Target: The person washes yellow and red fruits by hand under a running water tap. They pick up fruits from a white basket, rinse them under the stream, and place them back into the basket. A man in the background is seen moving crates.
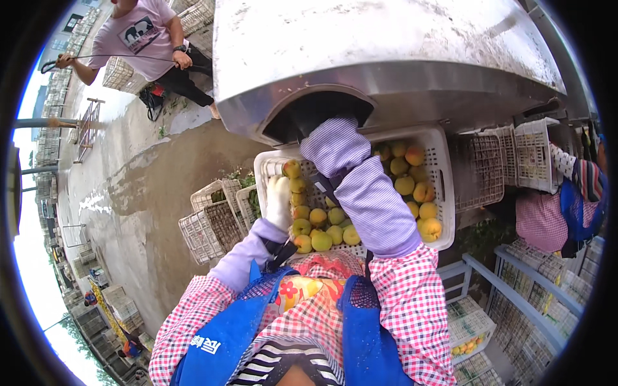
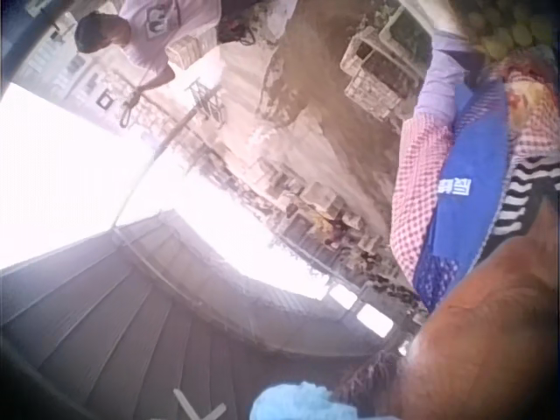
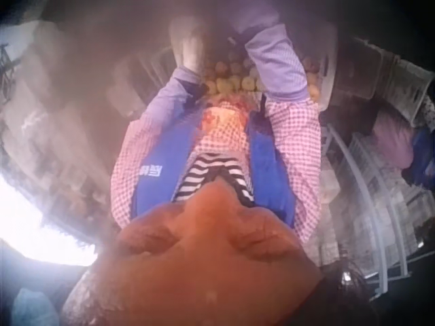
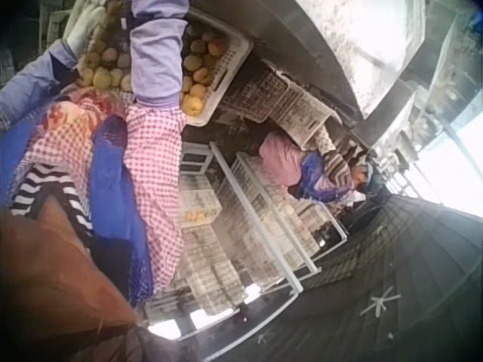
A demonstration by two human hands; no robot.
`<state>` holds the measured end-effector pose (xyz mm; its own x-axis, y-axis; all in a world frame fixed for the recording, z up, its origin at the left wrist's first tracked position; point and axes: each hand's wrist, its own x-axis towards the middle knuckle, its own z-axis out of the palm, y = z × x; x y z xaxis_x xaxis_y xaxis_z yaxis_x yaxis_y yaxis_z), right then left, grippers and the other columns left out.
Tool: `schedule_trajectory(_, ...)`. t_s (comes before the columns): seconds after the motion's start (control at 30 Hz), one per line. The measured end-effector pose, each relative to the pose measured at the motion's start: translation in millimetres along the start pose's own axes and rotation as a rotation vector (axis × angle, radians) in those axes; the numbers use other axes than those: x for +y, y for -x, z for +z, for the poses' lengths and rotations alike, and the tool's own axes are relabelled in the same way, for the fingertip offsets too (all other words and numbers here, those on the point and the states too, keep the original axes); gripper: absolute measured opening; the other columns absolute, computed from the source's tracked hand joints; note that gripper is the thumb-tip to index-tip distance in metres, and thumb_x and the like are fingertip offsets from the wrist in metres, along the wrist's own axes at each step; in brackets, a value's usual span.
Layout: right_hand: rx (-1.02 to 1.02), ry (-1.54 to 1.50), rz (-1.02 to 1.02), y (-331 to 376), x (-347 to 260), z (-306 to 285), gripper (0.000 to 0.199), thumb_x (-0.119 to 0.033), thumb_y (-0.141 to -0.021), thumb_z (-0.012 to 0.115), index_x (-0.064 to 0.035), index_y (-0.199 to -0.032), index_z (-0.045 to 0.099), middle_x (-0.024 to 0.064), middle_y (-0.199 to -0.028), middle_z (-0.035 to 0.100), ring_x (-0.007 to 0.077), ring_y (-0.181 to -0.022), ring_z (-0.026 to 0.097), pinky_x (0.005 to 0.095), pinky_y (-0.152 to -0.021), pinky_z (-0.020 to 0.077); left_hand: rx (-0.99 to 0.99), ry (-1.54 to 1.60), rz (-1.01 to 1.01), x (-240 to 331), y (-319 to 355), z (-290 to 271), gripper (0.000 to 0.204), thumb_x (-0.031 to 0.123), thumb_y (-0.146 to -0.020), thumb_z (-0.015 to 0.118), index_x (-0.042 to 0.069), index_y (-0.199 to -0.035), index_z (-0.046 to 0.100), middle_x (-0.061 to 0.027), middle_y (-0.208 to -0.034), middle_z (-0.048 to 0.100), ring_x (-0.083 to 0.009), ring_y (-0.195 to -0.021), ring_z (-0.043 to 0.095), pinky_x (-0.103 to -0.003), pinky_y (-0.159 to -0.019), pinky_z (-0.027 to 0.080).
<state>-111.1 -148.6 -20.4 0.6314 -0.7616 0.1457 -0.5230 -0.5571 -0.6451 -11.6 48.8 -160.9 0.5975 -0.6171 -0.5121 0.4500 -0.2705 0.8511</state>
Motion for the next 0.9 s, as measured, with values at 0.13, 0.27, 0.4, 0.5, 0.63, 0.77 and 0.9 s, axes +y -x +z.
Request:
schedule_trajectory(0.13,0.413,-0.160,-0.126,17,-24,-5,0.051,-0.018,-0.086,0.077,-0.0012,-0.131,0.059,0.0226,-0.121,0.065,0.0399,-0.111,0.064,0.0454,-0.098,0.0503,0.341,-0.418,-0.113,-77,-65,13,0.075,0.028,-0.091,0.062,0.006,-0.156,0.030,-0.0243,-0.131,0.056,-0.0382,-0.119,0.055,-0.044,-0.101,0.044)
schedule_trajectory(0.27,0.229,-0.231,0.104,118,73,72,0.047,-0.019,-0.085,0.075,-0.0031,-0.126,0.062,0.0187,-0.122,0.065,0.0387,-0.112,0.062,0.0468,-0.098,0.0498,0.507,-0.808,0.017,-118,-85,39,0.080,0.033,-0.091,0.064,0.010,-0.158,0.026,-0.0240,-0.137,0.052,-0.0373,-0.127,0.054,-0.045,-0.107,0.043)
schedule_trajectory(0.4,-0.397,0.009,0.280,182,171,134,0.054,-0.020,-0.084,0.073,-0.0081,-0.134,0.058,0.0195,-0.126,0.063,0.0357,-0.117,0.061,0.0438,-0.100,0.0503,0.221,-1.085,-0.024,-85,-79,57,0.086,0.042,-0.089,0.069,0.011,-0.158,0.028,-0.0247,-0.148,0.045,-0.0419,-0.130,0.050,-0.047,-0.111,0.041)
schedule_trajectory(0.5,-0.670,0.206,0.233,193,196,174,0.059,-0.020,-0.083,0.073,-0.0098,-0.138,0.055,0.0199,-0.129,0.062,0.0348,-0.121,0.060,0.0430,-0.102,0.0497,0.077,-1.311,-0.029,-111,-91,60,0.074,0.053,-0.089,0.065,0.012,-0.148,0.048,-0.0213,-0.143,0.054,-0.0412,-0.128,0.054,-0.047,-0.108,0.044)
schedule_trajectory(0.63,-0.744,0.271,0.460,218,189,219,0.063,-0.020,-0.083,0.072,-0.0103,-0.141,0.052,0.0201,-0.132,0.060,0.0343,-0.124,0.059,0.0426,-0.103,0.0488,-0.360,-1.515,-0.200,-143,-121,37,0.068,0.064,-0.086,0.062,0.016,-0.136,0.064,-0.0184,-0.140,0.060,-0.0367,-0.128,0.057,-0.047,-0.108,0.045)
schedule_trajectory(0.77,-0.589,0.226,0.606,220,171,232,0.067,-0.021,-0.082,0.072,-0.0108,-0.144,0.049,0.0204,-0.135,0.058,0.0338,-0.127,0.057,0.0421,-0.105,0.0479,-0.345,-1.542,-0.317,-155,-127,29,0.071,0.065,-0.082,0.068,0.019,-0.137,0.065,-0.0160,-0.146,0.057,-0.0344,-0.132,0.055,-0.046,-0.109,0.043)
schedule_trajectory(0.9,-0.280,-0.123,0.541,176,166,195,0.071,-0.021,-0.081,0.072,-0.0112,-0.146,0.047,0.0206,-0.138,0.056,0.0332,-0.130,0.055,0.0416,-0.107,0.0470,-0.069,-0.742,-0.072,-177,-104,18,0.052,0.028,-0.089,0.074,0.013,-0.133,0.053,-0.0075,-0.111,0.064,-0.0209,-0.096,0.064,-0.036,-0.082,0.054)
